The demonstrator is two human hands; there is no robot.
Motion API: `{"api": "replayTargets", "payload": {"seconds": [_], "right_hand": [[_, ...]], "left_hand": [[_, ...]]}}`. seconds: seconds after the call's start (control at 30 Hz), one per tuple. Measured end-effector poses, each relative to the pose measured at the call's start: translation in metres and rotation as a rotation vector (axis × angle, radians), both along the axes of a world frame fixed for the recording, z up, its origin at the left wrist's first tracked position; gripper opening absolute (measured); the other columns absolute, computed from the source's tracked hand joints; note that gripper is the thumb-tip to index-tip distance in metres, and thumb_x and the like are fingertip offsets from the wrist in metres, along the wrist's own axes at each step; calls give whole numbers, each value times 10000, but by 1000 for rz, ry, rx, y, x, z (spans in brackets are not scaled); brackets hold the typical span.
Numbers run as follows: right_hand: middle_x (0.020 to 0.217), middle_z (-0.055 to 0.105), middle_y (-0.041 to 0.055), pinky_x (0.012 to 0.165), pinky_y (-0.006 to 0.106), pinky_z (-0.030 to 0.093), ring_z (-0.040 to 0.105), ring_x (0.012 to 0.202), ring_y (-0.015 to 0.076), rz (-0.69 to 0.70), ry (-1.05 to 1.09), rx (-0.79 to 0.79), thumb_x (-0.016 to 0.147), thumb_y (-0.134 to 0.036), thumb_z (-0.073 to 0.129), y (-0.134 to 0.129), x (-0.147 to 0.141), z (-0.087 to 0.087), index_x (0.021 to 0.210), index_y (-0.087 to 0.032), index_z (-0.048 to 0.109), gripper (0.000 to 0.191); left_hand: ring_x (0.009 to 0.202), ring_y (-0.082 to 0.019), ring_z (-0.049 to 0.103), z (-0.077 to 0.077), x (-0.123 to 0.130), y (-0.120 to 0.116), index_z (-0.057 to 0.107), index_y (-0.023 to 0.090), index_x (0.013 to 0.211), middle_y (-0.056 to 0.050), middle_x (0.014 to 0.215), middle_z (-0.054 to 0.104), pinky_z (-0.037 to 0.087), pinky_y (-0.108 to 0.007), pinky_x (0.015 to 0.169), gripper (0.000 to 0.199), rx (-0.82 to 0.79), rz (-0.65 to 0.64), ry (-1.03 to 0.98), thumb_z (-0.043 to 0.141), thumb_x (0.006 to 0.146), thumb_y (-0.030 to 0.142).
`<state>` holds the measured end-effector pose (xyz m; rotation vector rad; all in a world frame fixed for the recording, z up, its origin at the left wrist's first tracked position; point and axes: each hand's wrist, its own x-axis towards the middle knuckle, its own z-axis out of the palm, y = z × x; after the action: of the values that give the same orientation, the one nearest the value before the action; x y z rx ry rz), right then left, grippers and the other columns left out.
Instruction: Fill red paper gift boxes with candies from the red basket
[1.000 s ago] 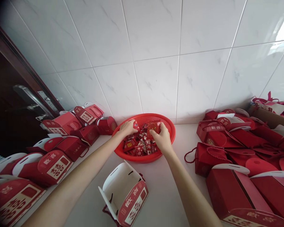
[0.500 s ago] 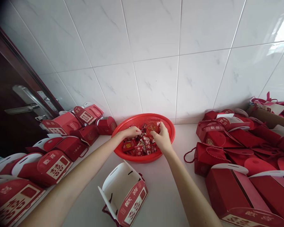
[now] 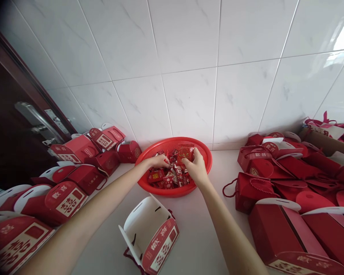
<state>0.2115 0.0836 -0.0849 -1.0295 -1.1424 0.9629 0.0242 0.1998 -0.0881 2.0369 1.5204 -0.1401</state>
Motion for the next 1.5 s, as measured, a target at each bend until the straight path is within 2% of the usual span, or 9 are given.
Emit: {"api": "replayTargets", "payload": {"seconds": [0.23, 0.43, 0.57, 0.67, 0.8, 1.07, 1.27, 1.4, 1.5], "right_hand": [[868, 685, 17, 698, 373, 541, 654, 796, 232, -4, 20, 12, 673, -321, 656, -1, 0, 1, 907, -229, 550, 274], [818, 649, -4, 672, 347, 525, 625, 752, 207, -107, 45, 20, 701, -323, 657, 1, -1, -2, 838, -243, 491, 230], [823, 645, -7, 656, 336, 533, 616, 739, 198, -158, 95, 23, 714, -327, 642, 2, -1, -3, 851, -251, 465, 236], [814, 637, -11, 633, 332, 534, 612, 721, 195, -143, 106, 10, 705, -327, 638, 2, -1, -4, 851, -253, 454, 247], [809, 630, -12, 634, 328, 529, 607, 724, 193, -144, 91, 8, 700, -333, 635, 2, -1, -4, 836, -254, 442, 249], [791, 614, -14, 664, 329, 513, 594, 733, 190, -155, 54, 16, 724, -317, 634, 3, 0, -4, 815, -250, 452, 214], [782, 607, -18, 656, 329, 503, 589, 738, 196, -151, 41, 8, 726, -317, 635, 2, 0, -5, 800, -256, 439, 218], [767, 595, -25, 653, 329, 489, 576, 723, 194, -170, 4, -3, 729, -319, 619, 1, 0, -4, 790, -259, 442, 197], [764, 596, -23, 647, 327, 480, 572, 717, 194, -171, 3, 3, 727, -317, 618, 1, 0, -3, 787, -257, 452, 187]], "left_hand": [[1064, -241, 654, 7, 2, -6, 635, 154, 1222, -89, 1235, 649, 577, -436, 897, 334, 155, 24, 43, 634, 964, 366], [1050, -220, 653, 11, 3, -9, 641, 157, 1192, -93, 1207, 661, 564, -434, 908, 304, 346, 85, -55, 624, 970, 363], [798, -155, 672, 12, 9, -12, 703, 148, 1003, -27, 908, 709, 557, -285, 728, 346, 257, 45, -152, 475, 1030, 406], [687, -127, 643, 12, 12, -13, 689, 137, 996, -13, 825, 681, 543, -264, 640, 369, 148, 53, -147, 439, 1049, 402], [863, -175, 676, 15, 8, -9, 656, 133, 1110, -57, 1036, 688, 593, -346, 752, 295, 73, 75, -62, 618, 974, 392], [1099, -243, 642, 27, -11, -3, 626, 176, 1244, -97, 1274, 632, 566, -445, 926, 335, 181, 128, 218, 622, 971, 370], [1029, -223, 666, 24, -5, -5, 669, 159, 1130, -85, 1155, 681, 566, -420, 895, 303, 141, 104, 374, 675, 932, 388], [925, -248, 690, 23, 0, -8, 717, 149, 911, -119, 974, 729, 567, -360, 825, 405, 78, 106, 398, 850, 718, 480], [910, -211, 687, 22, 1, -9, 700, 149, 984, -82, 997, 718, 577, -369, 820, 333, -8, 119, 411, 746, 858, 454]]}}
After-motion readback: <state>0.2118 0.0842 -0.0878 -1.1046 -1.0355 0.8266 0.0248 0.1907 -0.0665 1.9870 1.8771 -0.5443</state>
